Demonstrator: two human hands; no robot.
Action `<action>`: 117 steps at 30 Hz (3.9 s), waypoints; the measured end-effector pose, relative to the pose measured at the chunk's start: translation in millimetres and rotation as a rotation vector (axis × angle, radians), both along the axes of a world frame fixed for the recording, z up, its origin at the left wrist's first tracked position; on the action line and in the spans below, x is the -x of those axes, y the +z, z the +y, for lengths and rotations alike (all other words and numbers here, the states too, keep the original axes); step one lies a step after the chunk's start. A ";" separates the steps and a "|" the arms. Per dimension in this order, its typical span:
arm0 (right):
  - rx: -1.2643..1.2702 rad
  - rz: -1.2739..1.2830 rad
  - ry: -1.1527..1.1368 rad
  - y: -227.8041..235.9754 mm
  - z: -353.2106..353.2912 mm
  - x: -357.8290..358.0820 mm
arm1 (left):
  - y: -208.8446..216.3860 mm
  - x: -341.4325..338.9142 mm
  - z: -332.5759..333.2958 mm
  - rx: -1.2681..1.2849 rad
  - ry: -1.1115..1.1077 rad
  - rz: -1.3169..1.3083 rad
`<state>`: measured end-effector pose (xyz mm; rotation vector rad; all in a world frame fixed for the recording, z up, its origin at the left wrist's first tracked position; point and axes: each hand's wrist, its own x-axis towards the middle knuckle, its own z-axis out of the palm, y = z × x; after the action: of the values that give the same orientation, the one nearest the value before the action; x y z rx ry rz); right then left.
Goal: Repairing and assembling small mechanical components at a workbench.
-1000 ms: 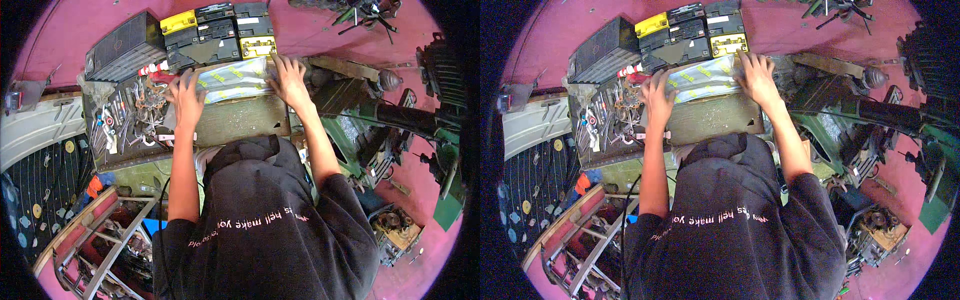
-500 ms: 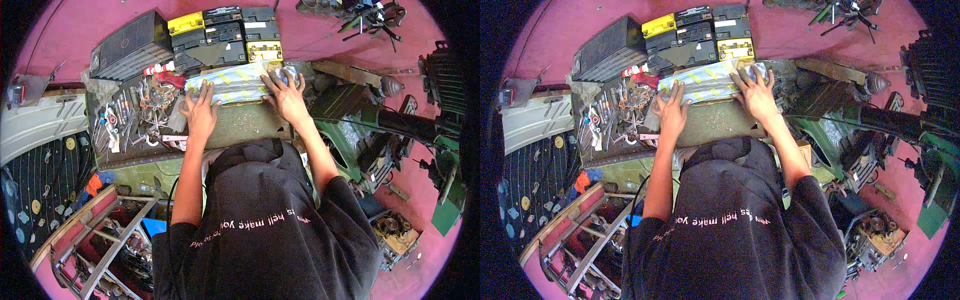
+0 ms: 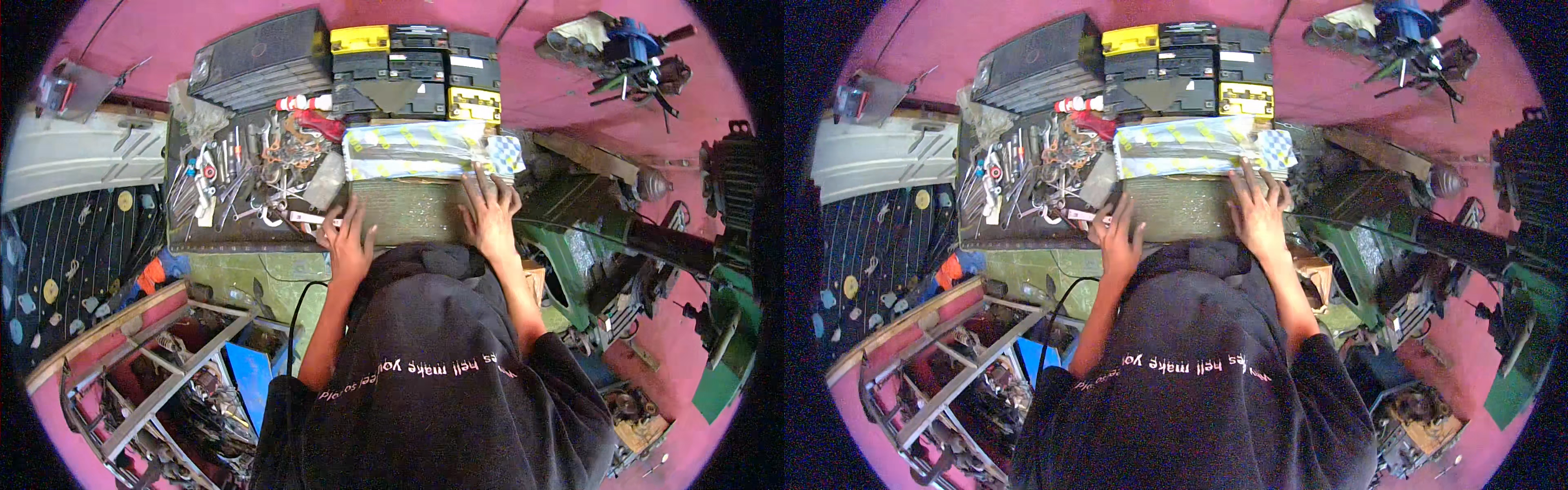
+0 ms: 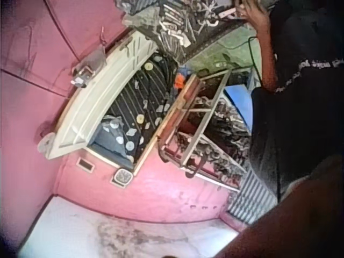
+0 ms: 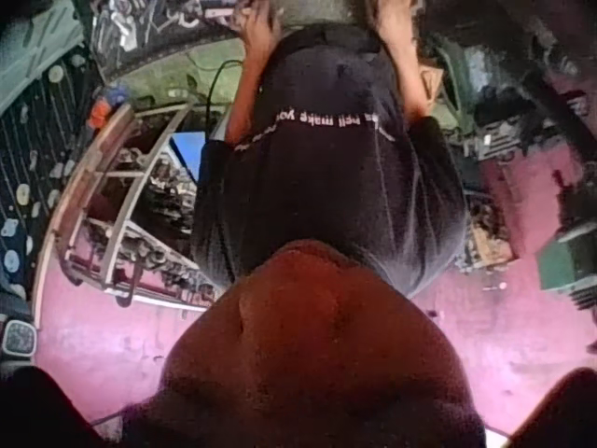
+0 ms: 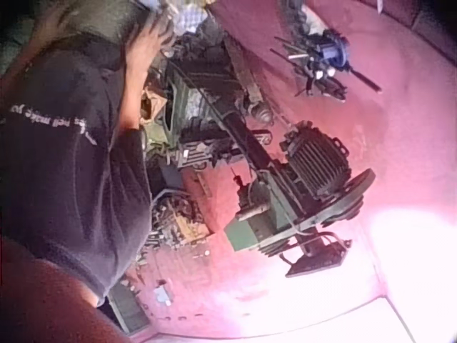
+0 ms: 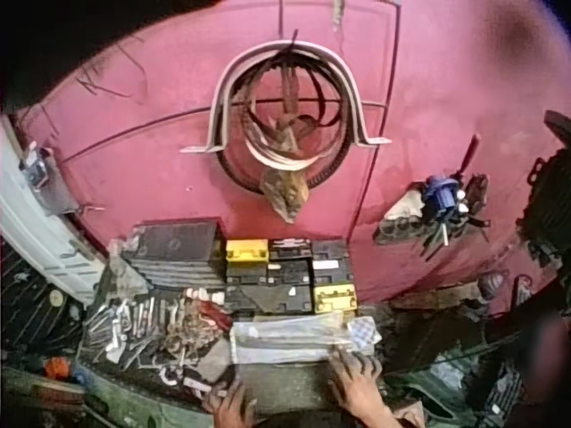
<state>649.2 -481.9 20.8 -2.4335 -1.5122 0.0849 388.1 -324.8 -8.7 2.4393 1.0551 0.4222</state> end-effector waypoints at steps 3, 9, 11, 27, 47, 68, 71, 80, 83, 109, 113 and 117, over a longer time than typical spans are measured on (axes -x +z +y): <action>-0.080 -0.002 0.001 -1.5 2.2 -5.5 | -0.7 25.8 -10.5 0.017 0.047 0.089; -0.160 0.036 0.060 18.2 33.9 11.6 | -15.7 66.9 -1.4 0.039 0.201 -0.144; -0.109 0.080 0.104 22.5 42.2 19.5 | -14.3 74.1 4.3 -0.002 0.257 -0.063; -0.001 0.138 0.279 31.1 127.9 106.0 | -6.4 130.2 73.1 0.019 0.401 -0.036; 0.374 0.128 0.140 34.4 245.1 259.4 | 2.1 198.6 263.4 0.070 0.012 -0.094; 0.252 0.233 0.333 2.7 237.6 214.0 | 23.5 200.4 222.7 0.140 -0.007 0.237; 0.348 0.236 0.445 -30.9 232.1 222.2 | 24.1 190.4 203.5 0.142 -0.055 0.225; 0.107 0.104 0.549 -55.9 232.6 235.4 | -8.2 158.2 202.4 -0.117 -0.549 0.112; 0.029 0.082 0.553 -59.2 231.3 240.8 | -14.7 148.0 208.7 -0.089 -0.606 0.181; 0.164 0.219 0.476 -21.7 235.9 251.1 | -17.1 143.7 245.9 -0.017 -0.745 0.058; -0.006 0.422 0.345 -8.1 231.7 245.4 | -2.1 143.3 251.2 0.050 -0.631 -0.009; -0.037 0.476 0.265 8.4 229.2 237.8 | 12.6 138.8 251.8 0.165 -0.604 -0.073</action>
<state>411.4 -252.7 29.2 -1.9764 -1.5697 0.6329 249.3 -73.0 3.9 2.4165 0.2739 0.2069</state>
